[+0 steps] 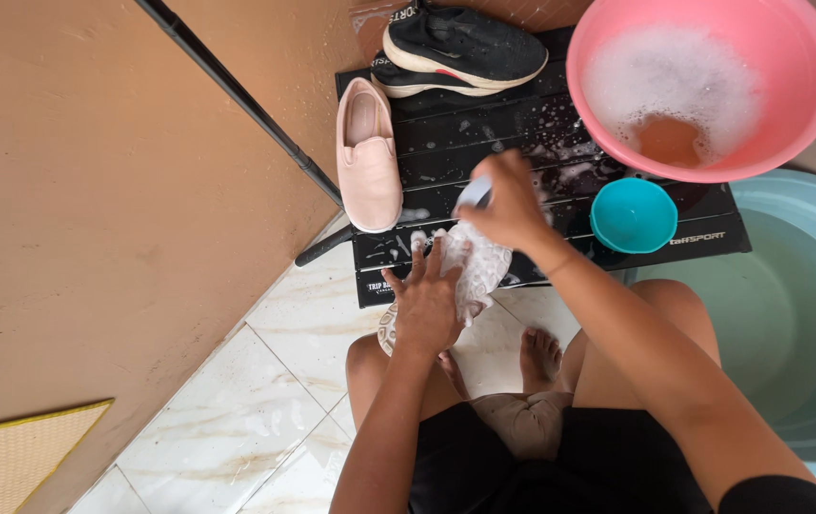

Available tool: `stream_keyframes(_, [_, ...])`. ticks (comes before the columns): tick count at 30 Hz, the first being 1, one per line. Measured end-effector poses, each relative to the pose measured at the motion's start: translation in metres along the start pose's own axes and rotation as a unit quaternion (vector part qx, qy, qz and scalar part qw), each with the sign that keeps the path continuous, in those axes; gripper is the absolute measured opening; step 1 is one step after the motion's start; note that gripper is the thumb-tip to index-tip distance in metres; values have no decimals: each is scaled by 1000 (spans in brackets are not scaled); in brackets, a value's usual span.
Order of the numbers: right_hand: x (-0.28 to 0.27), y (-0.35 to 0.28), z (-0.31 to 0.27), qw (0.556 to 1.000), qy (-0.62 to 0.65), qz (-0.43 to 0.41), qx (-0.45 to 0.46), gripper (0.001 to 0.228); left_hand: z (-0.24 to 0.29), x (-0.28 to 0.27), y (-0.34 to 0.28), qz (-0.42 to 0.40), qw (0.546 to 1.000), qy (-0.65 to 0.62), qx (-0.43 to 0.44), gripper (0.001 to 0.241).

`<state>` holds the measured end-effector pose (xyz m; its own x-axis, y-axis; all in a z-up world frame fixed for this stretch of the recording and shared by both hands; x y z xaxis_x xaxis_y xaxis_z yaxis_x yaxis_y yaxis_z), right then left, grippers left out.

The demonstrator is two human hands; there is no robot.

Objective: The person scrubs the sole of a white sneaker with a soapy sponge, repeatedly dipping the sponge into a pink basin of soapy water. They rinse the shoe with water from a blue cup and continue scrubbing the sole and sides.

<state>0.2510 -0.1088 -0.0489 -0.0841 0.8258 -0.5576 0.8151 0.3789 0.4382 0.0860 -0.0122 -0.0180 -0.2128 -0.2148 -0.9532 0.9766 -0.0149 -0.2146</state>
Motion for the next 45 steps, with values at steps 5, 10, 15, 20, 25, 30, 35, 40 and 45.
stream_keyframes(5, [10,-4,-23,996,-6,-91,14,49,-7,13,2,2,1000,6,-5,62])
stream_keyframes(10, [13,-11,-38,998,20,-63,-15,52,-6,15,7,19,1000,6,3,62])
stream_keyframes(15, [9,-7,-1,996,-43,-43,67,51,-11,-5,-7,-23,998,-52,39,89])
stream_keyframes(20, [-3,-7,-2,991,-40,-28,122,50,-22,4,-24,-41,998,-4,54,84])
stream_keyframes(25, [5,-10,-38,995,-30,-63,69,42,-4,11,-15,-17,1000,0,21,65])
stream_keyframes(30, [-30,7,10,983,-172,16,66,51,9,0,-17,-36,999,-19,-23,69])
stream_keyframes(35, [-5,-1,-22,995,10,-60,-75,49,5,5,-10,-18,1000,-15,-20,69])
stream_keyframes(40, [-34,12,16,986,-159,-6,40,50,11,5,-13,-15,999,-3,-31,78])
stream_keyframes(45, [-47,9,-32,968,-179,-82,158,72,10,12,-9,-21,997,-24,-77,83])
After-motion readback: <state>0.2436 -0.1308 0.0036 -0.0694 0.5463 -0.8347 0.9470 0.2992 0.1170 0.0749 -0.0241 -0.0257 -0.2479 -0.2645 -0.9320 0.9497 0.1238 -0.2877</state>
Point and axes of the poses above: each hand's wrist, its own y-axis towards the middle knuckle, its own x-axis out of the palm, z = x × y, the point moved 9 cm from there along y, towards the middle knuckle, and after that the axes turned 4 degrees about y, right-handed, at the moved point
